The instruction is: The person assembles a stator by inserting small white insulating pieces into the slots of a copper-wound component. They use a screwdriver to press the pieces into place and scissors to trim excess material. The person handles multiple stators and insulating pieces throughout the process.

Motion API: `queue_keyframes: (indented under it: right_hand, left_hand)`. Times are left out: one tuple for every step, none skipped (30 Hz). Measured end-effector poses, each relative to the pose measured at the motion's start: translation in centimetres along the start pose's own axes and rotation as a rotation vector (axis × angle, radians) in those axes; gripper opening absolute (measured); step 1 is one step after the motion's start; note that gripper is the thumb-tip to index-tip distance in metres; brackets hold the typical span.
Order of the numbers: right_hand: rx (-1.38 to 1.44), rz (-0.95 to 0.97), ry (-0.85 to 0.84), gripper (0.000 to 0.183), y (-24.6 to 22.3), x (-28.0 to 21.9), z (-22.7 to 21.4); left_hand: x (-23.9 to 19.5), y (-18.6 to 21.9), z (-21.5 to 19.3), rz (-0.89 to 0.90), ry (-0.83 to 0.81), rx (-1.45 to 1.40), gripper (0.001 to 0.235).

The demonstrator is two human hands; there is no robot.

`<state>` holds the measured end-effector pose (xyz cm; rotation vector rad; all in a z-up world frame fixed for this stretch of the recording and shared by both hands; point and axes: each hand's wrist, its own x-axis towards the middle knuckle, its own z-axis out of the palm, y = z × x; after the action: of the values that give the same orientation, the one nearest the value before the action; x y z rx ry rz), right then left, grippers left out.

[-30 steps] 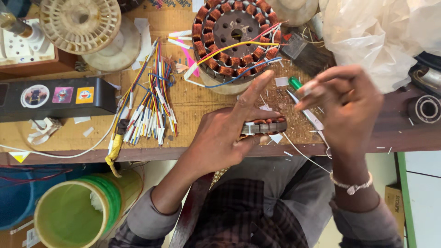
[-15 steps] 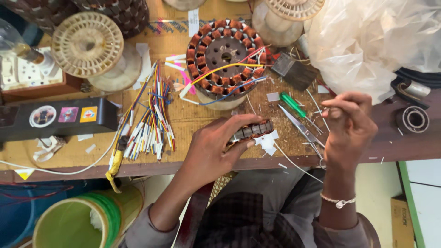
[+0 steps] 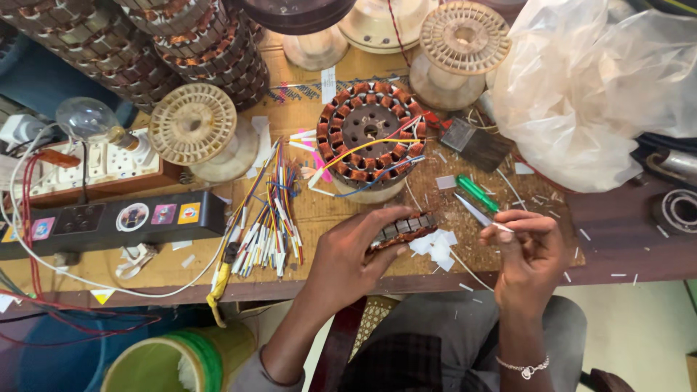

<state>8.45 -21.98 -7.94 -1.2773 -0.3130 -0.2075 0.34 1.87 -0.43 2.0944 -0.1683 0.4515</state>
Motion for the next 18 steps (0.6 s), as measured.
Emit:
queue_keyframes:
  right_hand:
    - [-0.051,-0.025,-0.033,0.014,-0.2,-0.2,0.0]
    - [-0.106,-0.049,-0.063,0.015,-0.5,-0.3,-0.1]
    - [-0.161,-0.074,-0.094,0.016,-0.7,-0.3,-0.2]
    - [-0.195,-0.077,-0.103,0.015,-1.1,-0.7,-0.1]
    - [-0.229,-0.080,-0.112,0.014,-1.3,-1.0,0.1]
    - [-0.261,-0.093,-0.123,0.014,-1.5,-1.0,0.4]
    - [-0.311,-0.124,-0.154,0.013,-1.7,-0.9,0.8]
    - [-0.361,-0.158,-0.184,0.012,-1.9,-0.9,1.1]
    - [-0.412,-0.191,-0.215,0.011,-2.1,-0.9,1.6]
    - [-0.405,-0.173,-0.186,0.010,-2.2,-1.1,2.1]
    - [-0.399,-0.155,-0.158,0.010,-2.3,-1.2,2.7]
    - [-0.389,-0.139,-0.130,0.010,-2.3,-1.3,3.3]
    - [-0.316,-0.167,-0.128,0.009,-2.1,-1.4,4.0]
    - [-0.246,-0.197,-0.125,0.008,-1.8,-1.4,4.8]
    - [-0.175,-0.226,-0.122,0.008,-1.6,-1.4,5.4]
    - [-0.249,-0.317,-0.169,0.008,-1.6,-1.4,5.7]
    - [-0.323,-0.409,-0.216,0.009,-1.5,-1.4,6.0]
    - [-0.396,-0.499,-0.267,0.010,-1.4,-1.4,6.3]
  left_hand:
    - [0.0,0.0,-0.1,0.001,0.008,-0.011,0.048]
    - [-0.1,0.0,-0.1,0.003,0.013,-0.025,0.048]
    - [-0.1,-0.1,0.0,0.004,0.019,-0.039,0.047]
    - [-0.2,-0.1,0.0,0.000,0.015,-0.051,0.047]
    - [-0.4,-0.2,0.1,-0.004,0.012,-0.062,0.046]
    - [-0.3,-0.3,0.1,0.000,0.015,-0.072,0.046]
    - [-0.3,-0.3,0.1,-0.016,0.008,-0.076,0.046]
    - [-0.3,-0.3,0.1,-0.030,0.003,-0.080,0.046]
    - [-0.3,-0.3,0.2,-0.044,-0.003,-0.084,0.046]
    - [-0.2,-0.2,0.2,-0.048,-0.006,-0.082,0.046]
    - [-0.2,-0.2,0.3,-0.052,-0.008,-0.080,0.046]
    - [-0.2,-0.2,0.2,-0.055,-0.009,-0.075,0.047]
    - [-0.1,-0.2,0.2,-0.055,-0.012,-0.073,0.047]
    - [0.0,-0.1,0.2,-0.054,-0.016,-0.073,0.048]
    - [0.0,-0.1,0.2,-0.053,-0.020,-0.073,0.048]
    - [0.1,-0.1,0.3,-0.068,-0.025,-0.082,0.048]
    - [0.2,-0.1,0.2,-0.082,-0.031,-0.091,0.049]
    - [0.2,0.0,0.3,-0.099,-0.034,-0.099,0.049]
